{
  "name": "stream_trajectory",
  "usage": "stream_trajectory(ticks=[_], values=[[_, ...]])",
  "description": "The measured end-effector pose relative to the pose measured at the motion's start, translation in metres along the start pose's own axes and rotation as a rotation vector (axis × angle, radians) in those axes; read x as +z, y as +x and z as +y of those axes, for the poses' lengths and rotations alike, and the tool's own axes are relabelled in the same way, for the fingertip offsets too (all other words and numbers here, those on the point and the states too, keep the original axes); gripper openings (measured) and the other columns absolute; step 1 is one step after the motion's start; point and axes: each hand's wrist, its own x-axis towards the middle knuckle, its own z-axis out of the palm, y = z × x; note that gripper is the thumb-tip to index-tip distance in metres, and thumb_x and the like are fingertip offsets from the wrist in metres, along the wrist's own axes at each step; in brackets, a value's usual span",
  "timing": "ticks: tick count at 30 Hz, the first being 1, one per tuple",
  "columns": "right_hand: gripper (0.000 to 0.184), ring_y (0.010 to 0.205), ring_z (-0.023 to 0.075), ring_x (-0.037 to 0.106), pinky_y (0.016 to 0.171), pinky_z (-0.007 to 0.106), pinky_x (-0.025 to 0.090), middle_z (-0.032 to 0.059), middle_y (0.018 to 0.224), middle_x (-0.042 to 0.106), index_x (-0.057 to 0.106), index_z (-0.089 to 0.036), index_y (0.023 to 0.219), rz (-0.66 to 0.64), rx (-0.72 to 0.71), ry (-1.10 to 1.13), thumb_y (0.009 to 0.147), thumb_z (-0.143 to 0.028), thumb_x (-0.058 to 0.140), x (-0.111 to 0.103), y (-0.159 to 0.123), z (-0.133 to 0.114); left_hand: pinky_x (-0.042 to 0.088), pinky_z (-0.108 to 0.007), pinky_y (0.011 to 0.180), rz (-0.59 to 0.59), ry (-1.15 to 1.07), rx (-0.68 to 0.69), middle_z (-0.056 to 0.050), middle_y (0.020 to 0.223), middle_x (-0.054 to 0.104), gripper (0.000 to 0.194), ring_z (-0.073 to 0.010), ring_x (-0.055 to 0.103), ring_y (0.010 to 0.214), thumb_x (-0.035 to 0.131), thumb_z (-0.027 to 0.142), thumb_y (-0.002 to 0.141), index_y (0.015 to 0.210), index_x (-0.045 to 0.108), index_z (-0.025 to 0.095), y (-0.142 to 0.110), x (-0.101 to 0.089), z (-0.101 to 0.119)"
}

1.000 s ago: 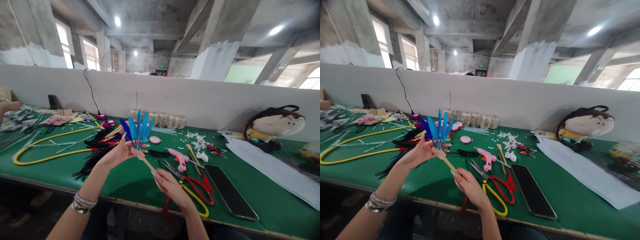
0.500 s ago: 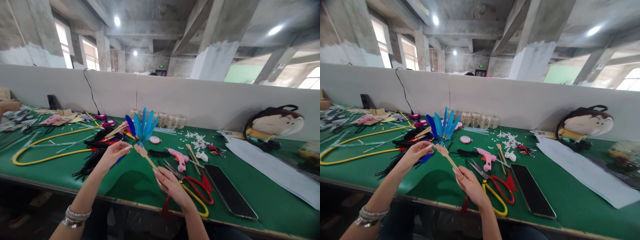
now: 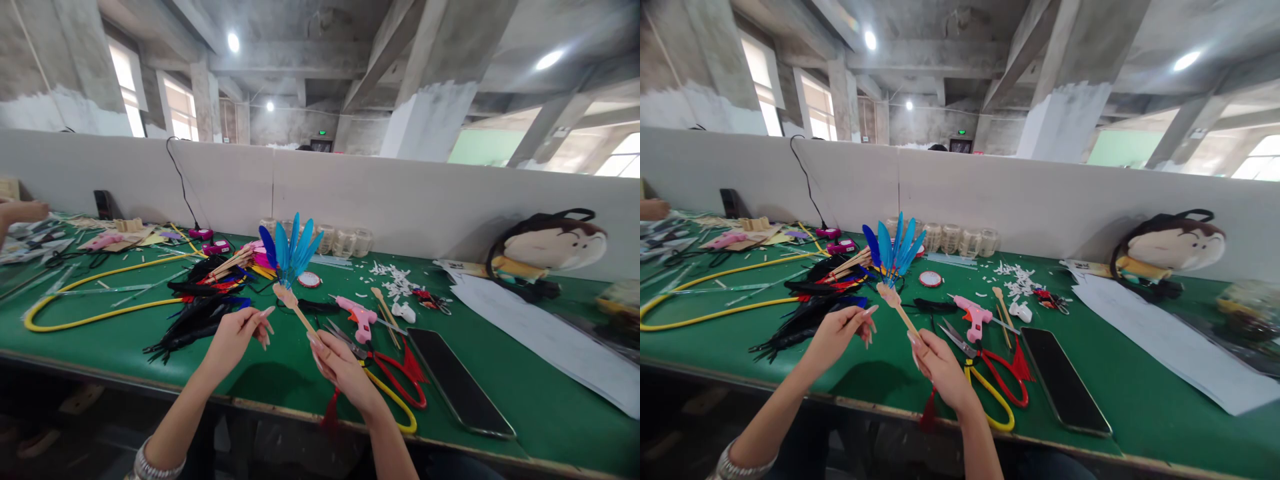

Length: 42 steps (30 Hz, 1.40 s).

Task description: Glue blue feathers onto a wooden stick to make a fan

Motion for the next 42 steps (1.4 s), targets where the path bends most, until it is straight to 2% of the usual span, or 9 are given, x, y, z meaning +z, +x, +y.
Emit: stream_trajectory(ticks=[7, 12, 15, 21, 26, 30, 34, 38, 42], values=[[0.038, 0.045, 0.0036, 0.02, 0.04, 0.022, 0.011, -0.0082, 0.053, 0.022, 0.036, -0.019, 0.063, -0.01, 0.008, 0.015, 0.075, -0.051, 0.052, 0.003, -0.002, -0.006, 0.035, -0.02, 0.03, -0.061, -0.423, -0.162, 0.001, 0.029, 0.038, 0.062, -0.0082, 0.04, 0.025, 0.038, 0.062, 0.074, 0.031, 0.036, 0.018, -0.004, 0.009, -0.002], [0.037, 0.045, 0.0036, 0.021, 0.04, 0.021, 0.012, -0.0078, 0.054, 0.023, 0.037, -0.018, 0.064, -0.009, 0.01, 0.002, 0.075, -0.051, 0.051, 0.002, -0.001, -0.004, 0.024, -0.018, 0.021, -0.444, -0.895, -0.282, 0.002, 0.024, 0.026, 0.072, -0.0056, 0.028, 0.019, 0.017, 0.071, 0.073, 0.025, 0.028, 0.018, -0.007, 0.012, -0.003], [0.037, 0.045, 0.0036, 0.021, 0.04, 0.021, 0.012, -0.0078, 0.053, 0.024, 0.037, -0.018, 0.064, -0.008, 0.015, -0.004, 0.075, -0.051, 0.051, 0.001, 0.0, -0.002, 0.023, -0.016, 0.021, -0.577, -1.061, -0.279, 0.002, 0.023, 0.02, 0.072, -0.0047, 0.024, 0.019, 0.014, 0.071, 0.073, 0.025, 0.022, 0.018, -0.009, 0.014, -0.001], [0.037, 0.044, 0.0039, 0.021, 0.04, 0.022, 0.012, -0.0081, 0.053, 0.023, 0.038, -0.019, 0.066, -0.011, 0.001, -0.015, 0.075, -0.052, 0.05, 0.001, 0.001, -0.002, 0.023, -0.011, 0.025, -0.44, -1.25, -0.354, 0.007, 0.029, 0.015, 0.064, -0.0011, 0.015, 0.023, 0.023, 0.058, 0.082, 0.035, 0.027, 0.015, -0.013, 0.013, 0.005], [0.039, 0.044, 0.0036, 0.021, 0.039, 0.022, 0.012, -0.008, 0.052, 0.024, 0.036, -0.018, 0.063, -0.014, -0.001, -0.03, 0.075, -0.053, 0.05, 0.003, 0.001, -0.004, 0.013, -0.017, 0.018, -0.447, -1.225, -0.358, 0.008, 0.019, -0.001, 0.07, -0.0012, -0.002, 0.018, 0.021, 0.079, 0.061, 0.027, 0.018, 0.018, -0.019, 0.013, -0.024], [0.039, 0.043, 0.0035, 0.021, 0.039, 0.021, 0.013, -0.0082, 0.052, 0.024, 0.035, -0.018, 0.062, -0.026, -0.008, -0.02, 0.075, -0.052, 0.05, 0.004, 0.002, -0.003, 0.007, -0.02, 0.016, -0.544, -1.096, -0.461, 0.006, 0.013, -0.007, 0.07, -0.0032, -0.001, 0.014, 0.016, 0.087, 0.043, 0.021, 0.012, 0.021, -0.022, 0.018, -0.053], [0.038, 0.044, 0.0035, 0.021, 0.039, 0.021, 0.012, -0.0081, 0.053, 0.024, 0.036, -0.018, 0.063, -0.022, 0.0, -0.034, 0.076, -0.051, 0.05, 0.004, 0.002, -0.002, 0.007, -0.021, 0.016, -0.62, -1.014, -0.537, 0.005, 0.011, -0.008, 0.069, -0.004, 0.0, 0.013, 0.017, 0.088, 0.039, 0.021, 0.012, 0.021, -0.023, 0.023, -0.068], [0.039, 0.043, 0.0031, 0.021, 0.037, 0.02, 0.012, -0.0081, 0.053, 0.025, 0.036, -0.018, 0.063, -0.026, 0.012, -0.047, 0.074, -0.053, 0.051, 0.005, 0.002, -0.002, 0.011, -0.022, 0.018, -0.666, -0.932, -0.541, 0.006, 0.014, -0.006, 0.07, -0.005, 0.003, 0.013, 0.024, 0.088, 0.039, 0.024, 0.013, 0.021, -0.025, 0.024, -0.071], [0.038, 0.037, 0.0026, 0.021, 0.033, 0.019, 0.013, -0.0092, 0.049, 0.027, 0.037, -0.019, 0.065, -0.019, 0.054, -0.109, 0.076, -0.054, 0.047, 0.006, 0.0, -0.002, 0.014, -0.021, 0.019, -0.611, -0.978, -0.429, 0.007, 0.018, 0.0, 0.069, -0.0044, 0.006, 0.015, 0.026, 0.085, 0.049, 0.028, 0.016, 0.02, -0.024, 0.028, -0.051]])
